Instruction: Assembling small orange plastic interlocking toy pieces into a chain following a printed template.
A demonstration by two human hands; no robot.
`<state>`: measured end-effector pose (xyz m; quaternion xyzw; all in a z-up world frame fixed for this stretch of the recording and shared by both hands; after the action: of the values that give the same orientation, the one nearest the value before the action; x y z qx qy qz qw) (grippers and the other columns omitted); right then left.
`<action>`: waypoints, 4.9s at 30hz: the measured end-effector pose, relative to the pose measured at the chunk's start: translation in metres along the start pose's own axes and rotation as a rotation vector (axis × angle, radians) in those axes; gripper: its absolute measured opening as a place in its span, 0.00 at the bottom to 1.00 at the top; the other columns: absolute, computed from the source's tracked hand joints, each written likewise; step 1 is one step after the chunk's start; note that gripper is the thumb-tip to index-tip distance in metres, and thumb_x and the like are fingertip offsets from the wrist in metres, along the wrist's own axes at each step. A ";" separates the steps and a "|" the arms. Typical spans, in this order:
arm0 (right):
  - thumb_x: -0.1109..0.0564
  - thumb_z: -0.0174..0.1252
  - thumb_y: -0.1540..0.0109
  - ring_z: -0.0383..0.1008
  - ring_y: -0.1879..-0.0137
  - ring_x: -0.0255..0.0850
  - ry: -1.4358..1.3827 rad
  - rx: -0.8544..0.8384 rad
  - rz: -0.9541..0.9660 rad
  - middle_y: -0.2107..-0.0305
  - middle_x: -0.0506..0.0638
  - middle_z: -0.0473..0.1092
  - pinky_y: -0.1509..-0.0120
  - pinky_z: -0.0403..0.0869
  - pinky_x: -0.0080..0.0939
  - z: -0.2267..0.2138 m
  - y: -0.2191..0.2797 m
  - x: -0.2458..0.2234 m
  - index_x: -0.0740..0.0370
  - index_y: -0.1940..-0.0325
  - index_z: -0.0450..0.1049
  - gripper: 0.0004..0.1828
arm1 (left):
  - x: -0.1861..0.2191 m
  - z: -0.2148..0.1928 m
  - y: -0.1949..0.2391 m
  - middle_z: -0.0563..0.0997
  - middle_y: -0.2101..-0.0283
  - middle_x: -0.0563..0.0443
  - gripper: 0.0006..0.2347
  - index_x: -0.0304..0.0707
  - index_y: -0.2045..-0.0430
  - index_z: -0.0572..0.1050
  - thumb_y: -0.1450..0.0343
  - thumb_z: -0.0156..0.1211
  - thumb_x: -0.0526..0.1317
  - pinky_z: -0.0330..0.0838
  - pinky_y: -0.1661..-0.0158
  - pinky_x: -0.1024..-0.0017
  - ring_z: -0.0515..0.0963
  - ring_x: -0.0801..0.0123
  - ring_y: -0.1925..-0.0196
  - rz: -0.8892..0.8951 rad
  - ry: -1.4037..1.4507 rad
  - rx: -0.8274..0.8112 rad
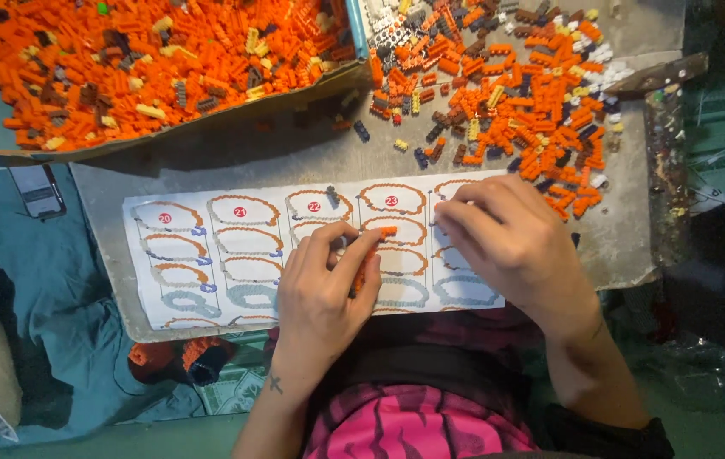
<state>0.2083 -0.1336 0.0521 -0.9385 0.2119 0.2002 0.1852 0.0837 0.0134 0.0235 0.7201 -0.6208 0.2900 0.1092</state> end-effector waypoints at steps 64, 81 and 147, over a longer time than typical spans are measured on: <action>0.65 0.63 0.26 0.82 0.55 0.56 -0.314 -0.098 -0.236 0.53 0.67 0.79 0.49 0.81 0.55 0.024 0.008 -0.025 0.77 0.49 0.77 0.08 | 0.011 -0.005 0.001 0.88 0.46 0.48 0.03 0.40 0.60 0.87 0.20 0.75 0.37 0.59 0.31 0.50 0.86 0.47 0.39 0.104 -0.011 0.085; 0.63 0.62 0.25 0.81 0.56 0.56 -0.277 -0.092 -0.247 0.53 0.64 0.80 0.52 0.79 0.53 0.031 0.011 -0.024 0.74 0.51 0.78 0.07 | 0.009 -0.003 0.001 0.88 0.46 0.52 0.03 0.42 0.59 0.87 0.21 0.76 0.38 0.64 0.34 0.51 0.85 0.49 0.39 0.086 -0.024 0.098; 0.71 0.64 0.24 0.81 0.55 0.52 -0.013 -0.107 -0.051 0.57 0.59 0.81 0.48 0.79 0.52 -0.015 -0.050 0.002 0.72 0.48 0.79 0.01 | 0.002 0.003 0.007 0.81 0.53 0.50 0.08 0.43 0.50 0.85 0.22 0.73 0.34 0.67 0.57 0.59 0.79 0.56 0.54 0.017 0.069 -0.008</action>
<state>0.2381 -0.0980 0.0771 -0.9508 0.1756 0.2127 0.1411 0.0777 0.0090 0.0206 0.7039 -0.6240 0.3130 0.1309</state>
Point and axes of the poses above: each hand's wrist, its own y-axis away from the middle knuckle, its own z-axis out of the palm, x = y × z, the point moved 8 cm from there along -y, towards the middle knuckle
